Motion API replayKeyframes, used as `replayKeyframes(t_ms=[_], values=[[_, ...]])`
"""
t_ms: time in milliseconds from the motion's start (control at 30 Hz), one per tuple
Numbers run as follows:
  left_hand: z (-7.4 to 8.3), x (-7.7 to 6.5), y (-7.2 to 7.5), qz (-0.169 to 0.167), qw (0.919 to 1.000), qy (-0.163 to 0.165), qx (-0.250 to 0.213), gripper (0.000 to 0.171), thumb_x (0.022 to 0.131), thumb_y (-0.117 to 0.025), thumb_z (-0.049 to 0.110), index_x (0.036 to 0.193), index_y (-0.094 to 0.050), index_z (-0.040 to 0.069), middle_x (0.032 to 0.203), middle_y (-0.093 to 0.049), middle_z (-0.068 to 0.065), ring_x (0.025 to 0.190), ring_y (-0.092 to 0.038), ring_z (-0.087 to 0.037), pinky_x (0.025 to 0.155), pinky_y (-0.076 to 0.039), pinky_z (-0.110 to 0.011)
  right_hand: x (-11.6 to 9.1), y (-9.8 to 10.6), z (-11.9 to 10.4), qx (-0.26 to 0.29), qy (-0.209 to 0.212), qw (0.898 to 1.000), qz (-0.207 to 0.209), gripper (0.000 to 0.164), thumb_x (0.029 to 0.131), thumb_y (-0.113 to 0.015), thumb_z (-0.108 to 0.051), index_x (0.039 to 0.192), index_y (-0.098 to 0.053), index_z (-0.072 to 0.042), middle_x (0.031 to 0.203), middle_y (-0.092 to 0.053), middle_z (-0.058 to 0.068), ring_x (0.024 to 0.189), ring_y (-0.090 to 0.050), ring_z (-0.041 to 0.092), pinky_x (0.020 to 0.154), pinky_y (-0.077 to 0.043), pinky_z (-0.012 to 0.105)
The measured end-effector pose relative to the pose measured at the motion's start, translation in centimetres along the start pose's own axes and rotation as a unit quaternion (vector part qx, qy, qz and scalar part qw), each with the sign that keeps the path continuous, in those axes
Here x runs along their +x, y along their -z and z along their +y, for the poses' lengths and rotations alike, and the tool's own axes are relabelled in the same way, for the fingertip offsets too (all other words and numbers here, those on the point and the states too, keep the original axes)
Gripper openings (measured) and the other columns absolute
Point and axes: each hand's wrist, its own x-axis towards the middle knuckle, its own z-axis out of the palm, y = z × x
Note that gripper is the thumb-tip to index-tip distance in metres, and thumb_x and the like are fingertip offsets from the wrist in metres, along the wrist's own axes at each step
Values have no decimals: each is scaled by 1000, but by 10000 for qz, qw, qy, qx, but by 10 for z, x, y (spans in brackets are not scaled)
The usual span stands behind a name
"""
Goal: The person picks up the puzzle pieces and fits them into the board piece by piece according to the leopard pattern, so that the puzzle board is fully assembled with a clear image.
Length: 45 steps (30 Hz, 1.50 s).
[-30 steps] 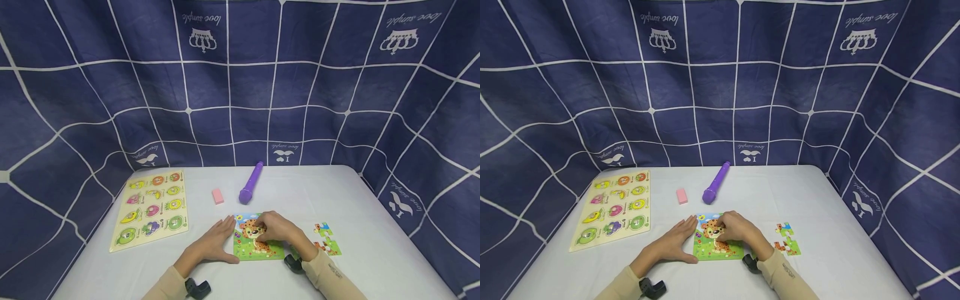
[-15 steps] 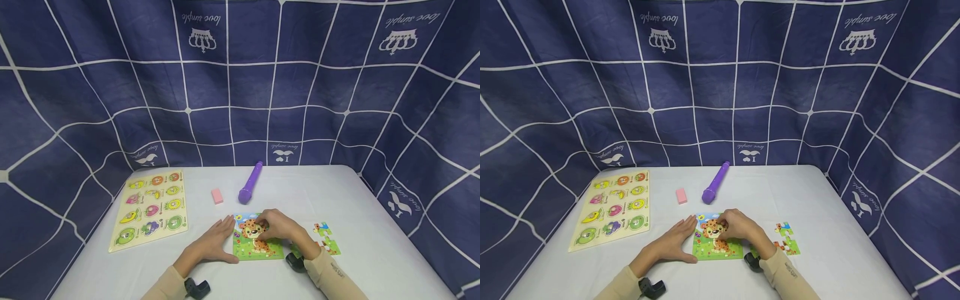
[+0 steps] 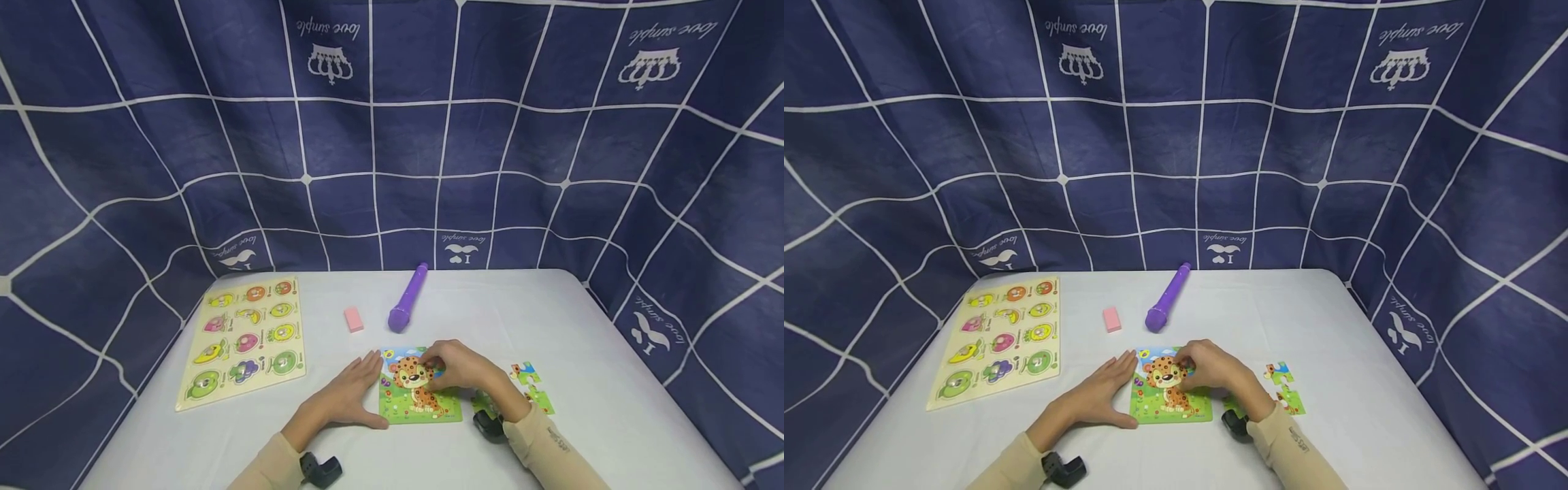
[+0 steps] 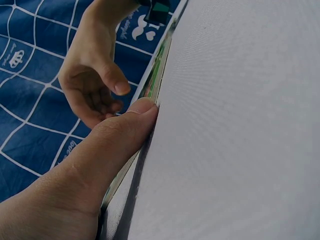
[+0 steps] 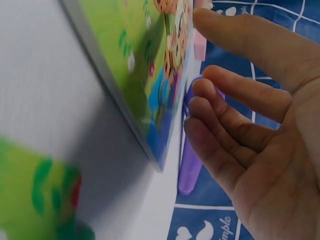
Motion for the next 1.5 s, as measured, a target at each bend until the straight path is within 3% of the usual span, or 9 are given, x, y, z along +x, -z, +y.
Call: replayKeyframes(t_ms=[333,700,933,1233,1500], values=[[-1,1,-1,23,10000,1,-31,126,67,-66,79,154,-20,1,164,-12,-14,153,-13,-27,125,-16,-46,-21,17,18,20,-92,9999,113,55,70,-88,-23,117,-66,-4,96,-66,-1,85,-57,12,72,-52,24],[-3,1,-2,10,10000,21,-39,126,66,-64,81,154,-21,1,164,-12,-13,153,-13,-26,125,-16,-46,-52,37,39,90,-369,9992,153,54,70,-86,-18,118,-65,-4,94,-64,0,84,-56,16,70,-50,24],[-3,2,-2,11,10000,23,-47,127,66,-64,82,154,-21,1,164,-12,-13,153,-13,-27,125,-16,-46,-68,53,54,190,-681,9974,122,54,69,-87,-14,118,-65,-4,97,-65,2,88,-57,19,75,-54,33],[-3,3,-1,-11,10000,44,-45,127,65,-63,83,154,-20,2,164,-11,-13,153,-12,-26,125,-16,-45,-92,68,78,295,-1101,9933,185,52,69,-87,-14,116,-66,-5,94,-62,4,87,-53,18,69,-47,24],[-3,2,-2,-26,9999,78,-85,128,65,-63,84,154,-20,2,164,-11,-12,153,-12,-25,125,-15,-44,-104,71,95,323,-1353,9902,76,50,67,-87,-10,112,-66,-4,94,-60,3,86,-50,18,71,-46,25]])
